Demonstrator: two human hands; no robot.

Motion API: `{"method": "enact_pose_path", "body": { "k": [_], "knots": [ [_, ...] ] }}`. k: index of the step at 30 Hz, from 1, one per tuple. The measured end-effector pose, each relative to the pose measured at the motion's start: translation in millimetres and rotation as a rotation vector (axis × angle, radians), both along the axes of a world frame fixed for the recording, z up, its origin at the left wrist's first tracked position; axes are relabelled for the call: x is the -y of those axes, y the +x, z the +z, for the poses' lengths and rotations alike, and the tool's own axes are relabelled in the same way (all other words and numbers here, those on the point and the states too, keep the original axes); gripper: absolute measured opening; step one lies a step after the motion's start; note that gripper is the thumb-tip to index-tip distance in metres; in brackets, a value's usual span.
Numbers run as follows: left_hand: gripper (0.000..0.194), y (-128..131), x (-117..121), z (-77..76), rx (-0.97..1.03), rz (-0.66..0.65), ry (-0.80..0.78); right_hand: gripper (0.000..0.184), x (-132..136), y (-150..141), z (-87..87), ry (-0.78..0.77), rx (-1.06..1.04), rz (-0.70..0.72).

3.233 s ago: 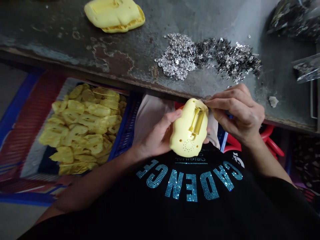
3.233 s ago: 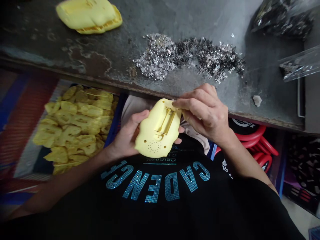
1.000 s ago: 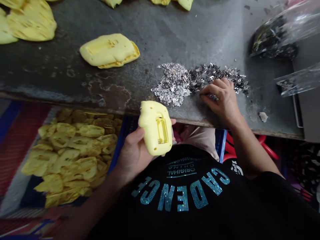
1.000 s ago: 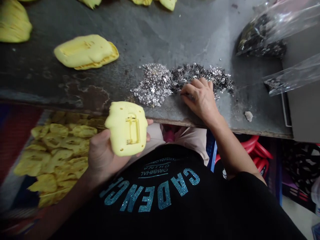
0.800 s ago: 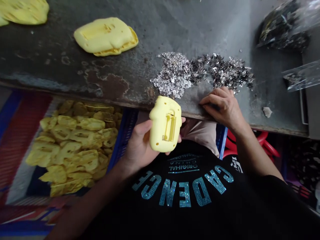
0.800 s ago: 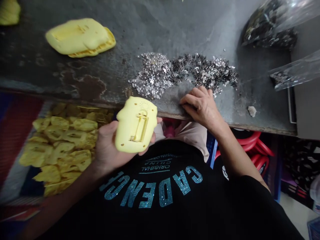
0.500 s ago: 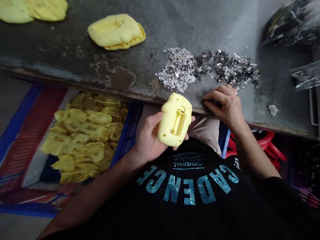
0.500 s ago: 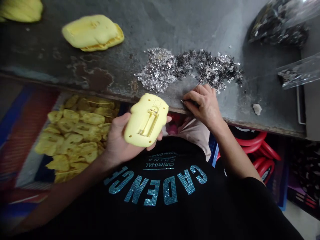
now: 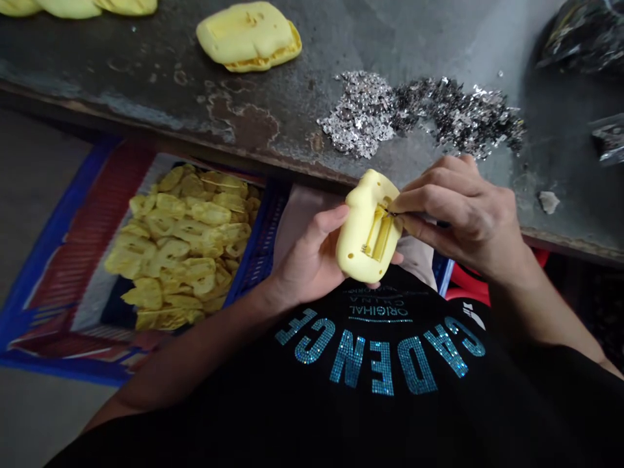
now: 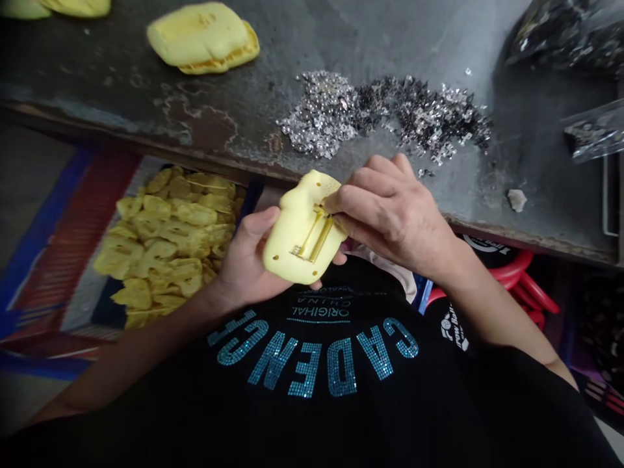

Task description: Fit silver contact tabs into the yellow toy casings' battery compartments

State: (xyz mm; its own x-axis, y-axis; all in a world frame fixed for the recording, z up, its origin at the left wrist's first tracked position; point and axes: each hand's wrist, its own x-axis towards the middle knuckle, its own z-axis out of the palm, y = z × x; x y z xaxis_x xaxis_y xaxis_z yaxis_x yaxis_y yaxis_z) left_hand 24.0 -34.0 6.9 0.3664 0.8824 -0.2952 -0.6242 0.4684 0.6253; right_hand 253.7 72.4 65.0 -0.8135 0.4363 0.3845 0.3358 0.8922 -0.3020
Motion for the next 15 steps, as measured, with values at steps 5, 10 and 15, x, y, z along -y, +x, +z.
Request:
{"method": "enact_pose_path", "body": {
  "k": [5,10,15],
  "knots": [
    [0.072,-0.3,2.9,1.5,0.020,-0.031,0.033,0.012,2.6,2.0,3.9,0.208,0.005,0.082],
    [0.059,0.0,4.2,-0.1,0.131,-0.058,0.012,0.015,8.7,4.0,10.3,0.250,0.074,0.107],
    [0.058,2.9,6.0,0.4,0.145,-0.055,0.000,0.019,11.8,5.5,9.8,0.277,0.112,0.119]
  ]
}}
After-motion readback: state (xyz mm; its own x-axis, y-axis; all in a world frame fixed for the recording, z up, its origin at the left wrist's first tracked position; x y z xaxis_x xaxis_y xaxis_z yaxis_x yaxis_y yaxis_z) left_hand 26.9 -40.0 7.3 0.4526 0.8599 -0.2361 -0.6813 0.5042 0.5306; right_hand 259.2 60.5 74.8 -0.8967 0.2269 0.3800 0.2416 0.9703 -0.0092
